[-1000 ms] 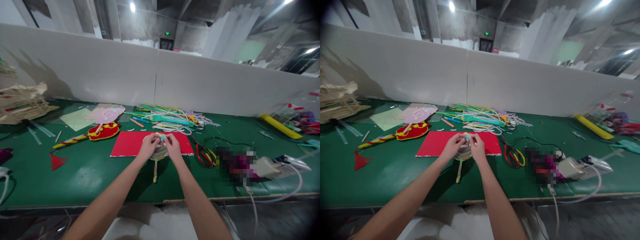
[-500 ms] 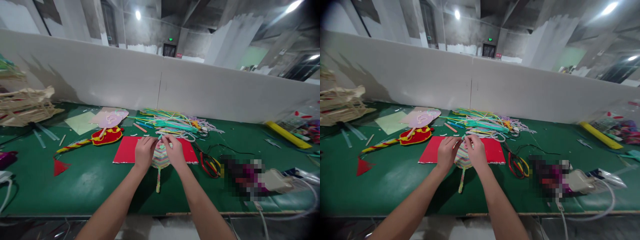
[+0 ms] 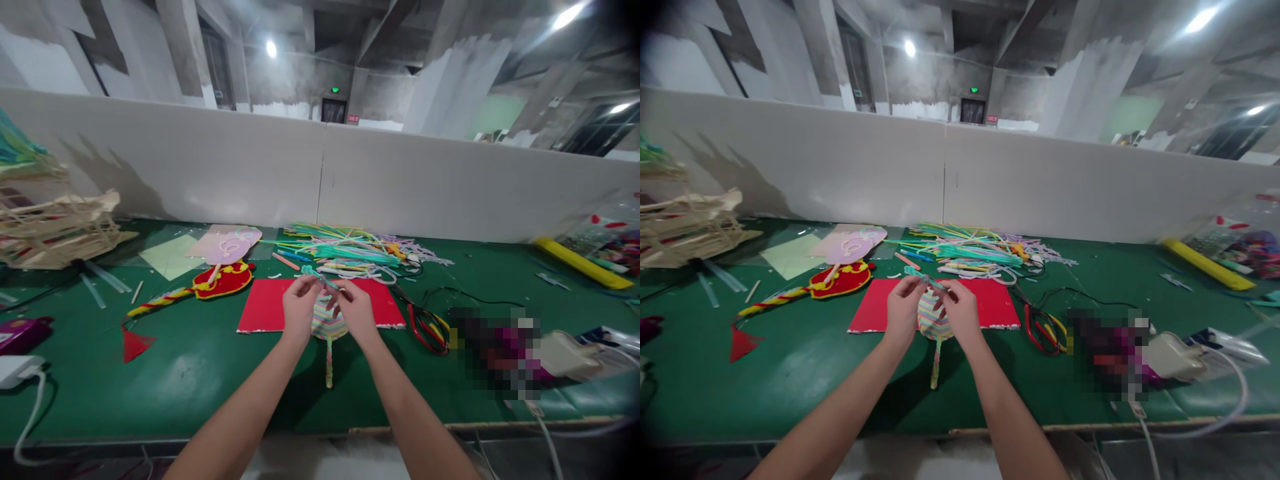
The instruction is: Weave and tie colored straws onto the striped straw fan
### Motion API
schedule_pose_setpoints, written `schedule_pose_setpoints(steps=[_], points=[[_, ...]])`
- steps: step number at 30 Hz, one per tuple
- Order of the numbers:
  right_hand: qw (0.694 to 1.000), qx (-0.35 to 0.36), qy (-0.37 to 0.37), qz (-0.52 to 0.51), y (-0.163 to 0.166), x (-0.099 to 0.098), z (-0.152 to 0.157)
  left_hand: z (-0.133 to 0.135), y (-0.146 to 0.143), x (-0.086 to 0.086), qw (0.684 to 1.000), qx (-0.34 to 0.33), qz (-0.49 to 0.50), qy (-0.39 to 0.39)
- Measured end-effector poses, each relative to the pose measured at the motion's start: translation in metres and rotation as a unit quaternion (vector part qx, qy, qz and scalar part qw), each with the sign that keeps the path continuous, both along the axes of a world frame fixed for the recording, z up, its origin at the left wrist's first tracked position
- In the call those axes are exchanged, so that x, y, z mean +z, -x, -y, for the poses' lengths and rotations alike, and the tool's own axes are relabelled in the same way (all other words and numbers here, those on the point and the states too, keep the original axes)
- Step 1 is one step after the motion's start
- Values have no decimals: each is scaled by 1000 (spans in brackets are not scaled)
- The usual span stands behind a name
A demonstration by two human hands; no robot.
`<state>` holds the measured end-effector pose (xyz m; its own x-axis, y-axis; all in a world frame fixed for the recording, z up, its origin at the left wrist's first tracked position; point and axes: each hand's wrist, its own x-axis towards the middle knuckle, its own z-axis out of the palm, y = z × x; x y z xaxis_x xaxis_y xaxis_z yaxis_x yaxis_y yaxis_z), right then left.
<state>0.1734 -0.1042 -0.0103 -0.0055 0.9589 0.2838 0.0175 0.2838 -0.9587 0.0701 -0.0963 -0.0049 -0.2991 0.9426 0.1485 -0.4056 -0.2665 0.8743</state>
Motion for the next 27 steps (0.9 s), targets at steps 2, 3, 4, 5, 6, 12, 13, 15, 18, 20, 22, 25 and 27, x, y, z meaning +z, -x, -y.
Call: schedule_pose_setpoints(steps=[2, 3, 4, 5, 6, 12, 13, 15, 18, 20, 22, 25, 27], points=[[999, 14, -51, 9, -3, 15, 1, 2, 4, 6, 999, -6, -22, -30], [996, 10, -88, 27, -7, 26, 4, 3, 6, 9, 998, -18, -36, -53], [990, 7, -131, 60, -12, 40, 7, 3, 8, 11, 996, -26, -49, -71], [980, -5, -174, 94, -19, 54, 10, 2, 9, 12, 994, -33, -63, -80], [968, -40, -223, 107, -27, 69, 13, 1, 11, 12, 994, -33, -73, -80], [913, -78, -226, 332, -76, 86, 1, -9, 14, -7, 990, -67, -119, -28], [901, -81, -195, 380, -80, 73, -5, -11, 14, -11, 989, -74, -123, -20], [879, -91, -128, 450, -85, 43, -15, -15, 14, -19, 989, -77, -129, -1], [870, -92, -86, 476, -83, 5, -22, -20, 13, -27, 986, -85, -139, 28], [874, -98, -78, 469, -80, -9, -23, -21, 12, -29, 983, -92, -153, 36], [883, -106, -68, 453, -78, -16, -25, -21, 10, -31, 979, -98, -174, 35], [895, -104, -69, 427, -78, -21, -28, -21, 10, -35, 969, -106, -223, 31], [900, -104, -85, 414, -79, -24, -29, -21, 10, -38, 959, -109, -262, 27]])
